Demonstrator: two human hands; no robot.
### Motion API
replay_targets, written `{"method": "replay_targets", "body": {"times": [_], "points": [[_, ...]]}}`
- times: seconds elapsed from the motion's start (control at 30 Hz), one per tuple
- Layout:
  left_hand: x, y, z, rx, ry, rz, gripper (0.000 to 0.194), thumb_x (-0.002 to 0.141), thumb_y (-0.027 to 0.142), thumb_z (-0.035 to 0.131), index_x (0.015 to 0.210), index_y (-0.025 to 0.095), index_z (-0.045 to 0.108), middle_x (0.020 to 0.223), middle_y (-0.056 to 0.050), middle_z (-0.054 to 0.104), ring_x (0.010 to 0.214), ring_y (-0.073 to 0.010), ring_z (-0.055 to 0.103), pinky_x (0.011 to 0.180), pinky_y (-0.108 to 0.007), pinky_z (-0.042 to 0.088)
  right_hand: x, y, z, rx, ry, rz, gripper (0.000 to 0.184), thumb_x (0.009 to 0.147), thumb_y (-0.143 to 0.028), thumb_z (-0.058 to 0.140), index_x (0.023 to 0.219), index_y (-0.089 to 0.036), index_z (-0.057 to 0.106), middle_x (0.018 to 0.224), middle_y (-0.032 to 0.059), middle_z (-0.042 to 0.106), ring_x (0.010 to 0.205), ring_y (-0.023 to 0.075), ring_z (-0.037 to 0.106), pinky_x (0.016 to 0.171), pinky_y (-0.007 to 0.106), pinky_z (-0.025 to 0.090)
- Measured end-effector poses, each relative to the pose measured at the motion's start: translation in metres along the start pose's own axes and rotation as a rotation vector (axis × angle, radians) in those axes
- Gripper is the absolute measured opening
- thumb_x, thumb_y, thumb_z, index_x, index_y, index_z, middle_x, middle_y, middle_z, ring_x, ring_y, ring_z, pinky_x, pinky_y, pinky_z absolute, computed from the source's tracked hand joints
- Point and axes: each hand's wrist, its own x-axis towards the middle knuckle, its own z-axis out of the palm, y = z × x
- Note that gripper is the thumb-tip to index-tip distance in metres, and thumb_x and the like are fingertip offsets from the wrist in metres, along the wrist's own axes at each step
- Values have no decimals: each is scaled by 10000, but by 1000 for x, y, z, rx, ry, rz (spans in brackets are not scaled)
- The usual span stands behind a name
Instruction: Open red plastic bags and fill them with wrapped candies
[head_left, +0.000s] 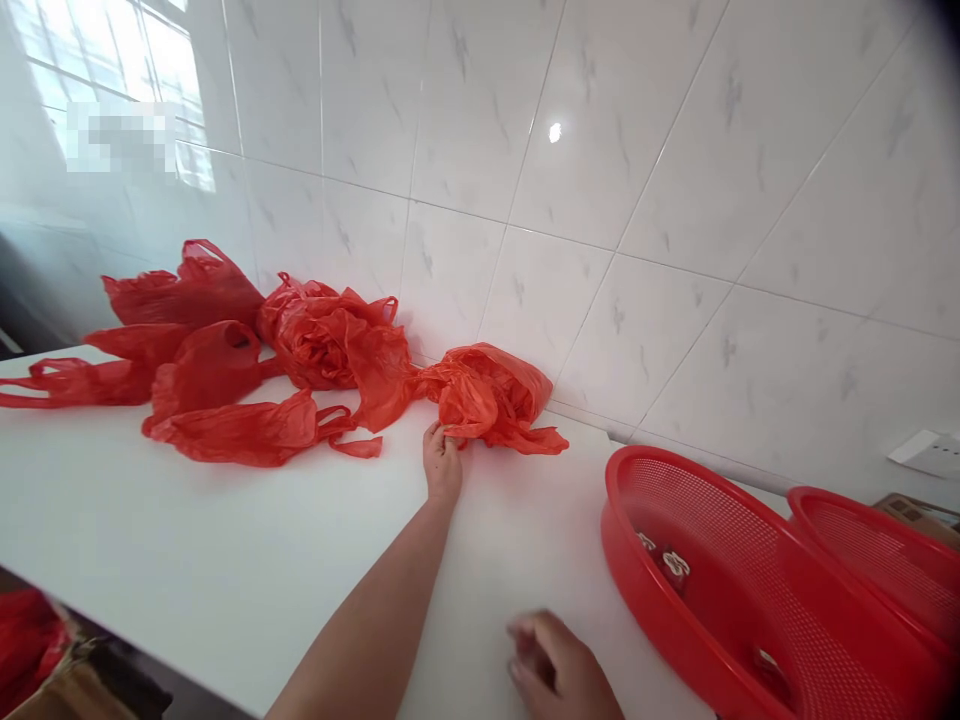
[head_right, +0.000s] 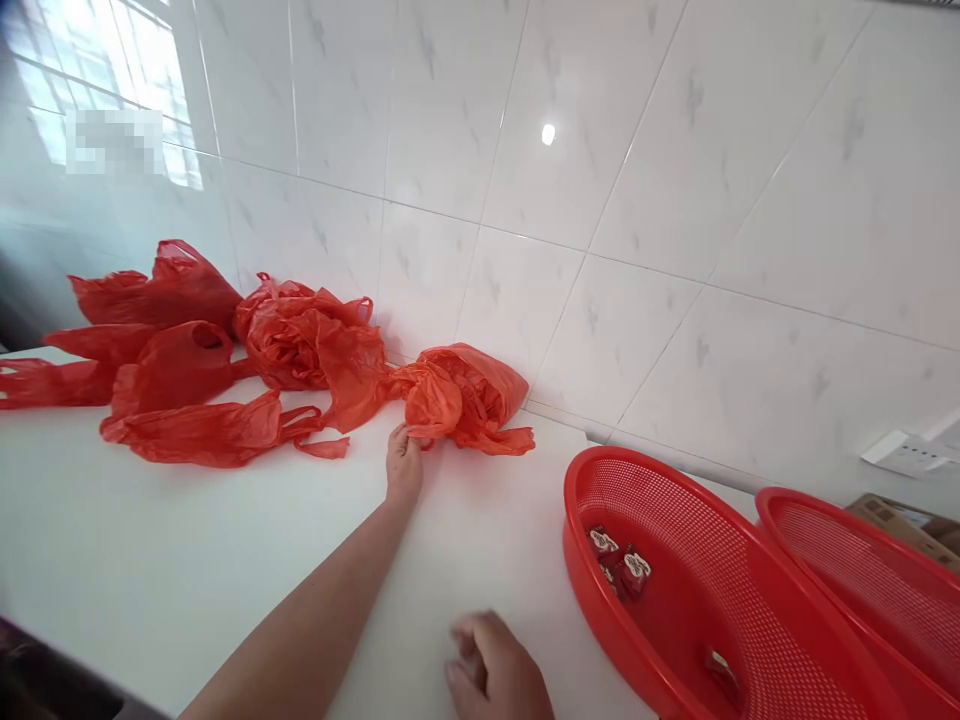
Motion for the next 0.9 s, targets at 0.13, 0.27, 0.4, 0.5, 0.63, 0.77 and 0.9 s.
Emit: {"method": "replay_targets", "body": {"times": [0.13,0.27,0.4,0.5,0.63,0.77,0.9], "points": [[6,1,-22,-161,-2,-110,326,867,397,405,1051,190,579,1084,-94,605,954,-188,594,800,-338,499,77,-36,13,-105,178,-293,512,756,-187,495,1262,-255,451,1360,76,401,1193,228,471,960,355,437],[18,5,-45,-226,-101,-140,317,846,418,438,989,179,590,1038,-115,636,915,-202,634,732,-342,523,135,-44,39,-175,239,-340,549,785,-160,471,1328,-191,391,1392,129,366,1294,271,359,1028,436,371],[29,9,-60,-131,-248,-115,305,847,421,434,930,175,594,951,-115,662,812,-190,652,666,-328,517,146,-35,53,-123,187,-342,533,778,-180,502,1305,-182,420,1331,131,441,1270,278,383,1045,461,333],[24,15,-58,31,-346,-57,298,819,426,493,931,174,607,906,-99,664,776,-194,632,657,-335,500,143,-27,49,162,241,-250,590,808,-287,520,1357,-222,315,1336,111,417,1210,236,449,987,413,407],[-7,31,-42,264,-540,91,97,689,276,635,723,187,650,798,-72,669,844,-229,604,798,-386,475,144,-26,40,509,339,-175,766,757,-406,605,1384,-187,224,1271,140,454,1046,217,556,883,379,477],[-39,43,-28,412,-735,192,52,630,182,645,583,204,637,744,-55,682,794,-206,610,793,-336,481,147,-24,30,497,536,-191,576,719,-418,626,1216,-176,468,1139,101,563,1019,230,555,879,369,457],[-44,41,-26,435,-707,200,96,620,215,664,537,206,616,572,4,621,591,-145,572,615,-260,468,148,-1,8,591,562,92,269,745,-385,546,884,-165,615,811,58,649,757,220,611,684,358,490]]}}
